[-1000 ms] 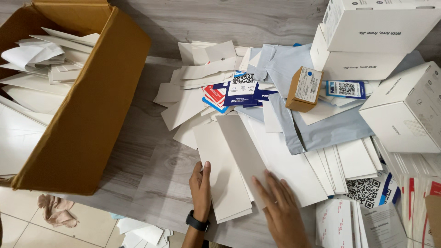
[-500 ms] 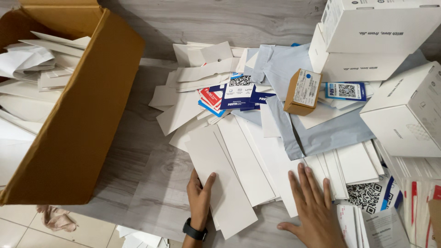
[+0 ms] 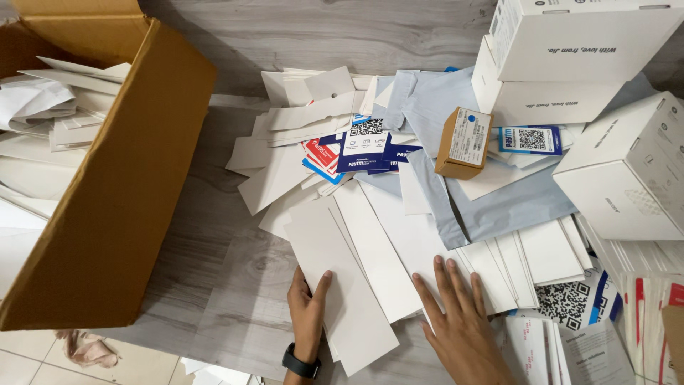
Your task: The person picks up white papers and envelopes from the floor by hand and places them inside a cardboard box.
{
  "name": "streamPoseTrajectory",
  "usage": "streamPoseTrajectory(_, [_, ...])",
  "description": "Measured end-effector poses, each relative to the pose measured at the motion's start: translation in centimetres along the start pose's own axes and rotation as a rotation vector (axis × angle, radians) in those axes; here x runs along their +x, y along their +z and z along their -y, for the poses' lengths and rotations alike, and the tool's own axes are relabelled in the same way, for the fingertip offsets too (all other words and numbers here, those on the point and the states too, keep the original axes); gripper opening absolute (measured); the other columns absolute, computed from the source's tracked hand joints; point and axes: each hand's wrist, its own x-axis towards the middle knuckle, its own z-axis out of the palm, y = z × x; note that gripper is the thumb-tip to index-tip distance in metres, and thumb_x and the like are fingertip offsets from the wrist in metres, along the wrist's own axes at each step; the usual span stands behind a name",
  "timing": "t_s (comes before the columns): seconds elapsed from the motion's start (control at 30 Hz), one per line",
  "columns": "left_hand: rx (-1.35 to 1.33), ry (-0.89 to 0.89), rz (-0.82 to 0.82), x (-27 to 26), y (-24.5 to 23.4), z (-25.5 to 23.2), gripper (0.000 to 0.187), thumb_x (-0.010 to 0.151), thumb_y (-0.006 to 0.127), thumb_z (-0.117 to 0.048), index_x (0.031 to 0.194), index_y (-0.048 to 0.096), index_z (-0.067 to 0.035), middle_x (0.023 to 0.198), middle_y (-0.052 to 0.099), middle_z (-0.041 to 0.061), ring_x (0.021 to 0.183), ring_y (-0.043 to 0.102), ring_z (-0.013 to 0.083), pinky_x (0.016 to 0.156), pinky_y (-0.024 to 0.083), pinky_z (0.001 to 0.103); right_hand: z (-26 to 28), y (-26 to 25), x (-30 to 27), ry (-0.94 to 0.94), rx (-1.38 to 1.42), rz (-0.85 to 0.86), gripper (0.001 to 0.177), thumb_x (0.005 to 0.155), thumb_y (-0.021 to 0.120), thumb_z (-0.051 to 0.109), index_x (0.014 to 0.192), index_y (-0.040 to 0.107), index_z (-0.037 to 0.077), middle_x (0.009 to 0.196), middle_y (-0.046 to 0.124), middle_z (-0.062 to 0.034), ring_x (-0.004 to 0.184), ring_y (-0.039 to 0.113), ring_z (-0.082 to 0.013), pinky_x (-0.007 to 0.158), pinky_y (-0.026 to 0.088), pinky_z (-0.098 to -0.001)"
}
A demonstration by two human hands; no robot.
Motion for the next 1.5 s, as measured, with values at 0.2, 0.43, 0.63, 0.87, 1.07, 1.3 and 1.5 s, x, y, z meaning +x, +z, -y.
streamPoseTrajectory(0.2, [0.035, -0.007, -0.022, 0.1, -0.1, 0.0, 0.052, 0.085, 0.071, -0.016, 0.131, 0.059, 0.006, 0.093, 0.076, 0.021, 0.073, 0.074, 0.0224, 0.068, 0.059, 0.031, -0.6, -1.0, -0.7, -0.009, -0.015, 0.075, 0.083, 0.081, 0.064, 0.031, 0.155, 0.029, 0.013, 0.162, 0.018, -0.0241, 0.15, 0.017, -0.0396, 0.116, 0.014, -0.067])
streamPoseTrajectory(0.43, [0.079, 0.006, -0.009, -0.1, -0.1, 0.3, 0.048, 0.089, 0.07, -0.023, 0.128, 0.065, 0.005, 0.079, 0.069, 0.019, 0.06, 0.054, 0.0177, 0.055, 0.041, 0.029, -0.8, -1.7, -2.3, 0.144, 0.289, -0.134, 0.062, 0.089, 0.057, 0.007, 0.149, 0.042, 0.008, 0.154, 0.046, -0.0153, 0.142, 0.045, -0.0318, 0.116, 0.037, -0.0503])
streamPoseTrajectory(0.63, [0.15, 0.038, -0.032, 0.0, -0.3, 0.5, 0.053, 0.099, 0.061, -0.042, 0.123, 0.07, 0.004, 0.077, 0.058, 0.015, 0.066, 0.042, 0.0159, 0.06, 0.035, 0.031, 2.2, 2.4, -1.6, 0.066, 0.254, -0.183, 0.059, 0.094, 0.059, 0.017, 0.15, 0.043, 0.008, 0.153, 0.049, -0.0172, 0.14, 0.047, -0.034, 0.116, 0.036, -0.0544])
streamPoseTrajectory(0.87, [0.005, 0.061, -0.005, 0.0, -0.4, 0.8, 0.048, 0.095, 0.063, -0.034, 0.122, 0.068, 0.006, 0.085, 0.068, 0.016, 0.071, 0.054, 0.0175, 0.064, 0.045, 0.03, 7.9, 5.5, -0.2, -0.274, 0.358, 0.023, 0.096, 0.088, 0.066, 0.063, 0.154, 0.029, 0.003, 0.162, 0.018, -0.0232, 0.15, 0.018, -0.0395, 0.116, 0.015, -0.064])
streamPoseTrajectory(1.07, [-0.064, 0.072, 0.027, -0.1, -0.4, 0.3, 0.046, 0.09, 0.065, -0.019, 0.129, 0.06, 0.006, 0.092, 0.073, 0.013, 0.076, 0.066, 0.0153, 0.069, 0.054, 0.028, 2.5, 1.0, -0.4, -0.073, 0.184, -0.103, 0.116, 0.07, 0.069, 0.066, 0.158, 0.021, 0.006, 0.168, 0.016, -0.0168, 0.153, 0.014, -0.0339, 0.12, 0.008, -0.061])
streamPoseTrajectory(1.3, [0.047, -0.012, -0.001, -0.1, -0.4, 0.2, 0.048, 0.089, 0.066, -0.019, 0.13, 0.061, 0.005, 0.079, 0.071, 0.014, 0.058, 0.06, 0.0166, 0.055, 0.049, 0.03, 0.2, -2.3, -0.3, 0.282, -0.05, 0.289, 0.099, 0.073, 0.064, 0.004, 0.16, 0.019, 0.017, 0.172, 0.01, -0.0055, 0.157, 0.007, -0.0227, 0.123, 0.003, -0.0492])
streamPoseTrajectory(1.5, [-0.02, 0.075, -0.012, 0.2, -0.5, 1.2, 0.047, 0.09, 0.067, -0.02, 0.13, 0.06, 0.006, 0.085, 0.073, 0.011, 0.065, 0.064, 0.0123, 0.061, 0.051, 0.025, -0.3, -2.6, -1.0, 0.224, 0.142, 0.062, 0.098, 0.069, 0.052, -0.012, 0.16, 0.028, 0.016, 0.17, 0.025, -0.0093, 0.152, 0.021, -0.0256, 0.123, 0.012, -0.0519])
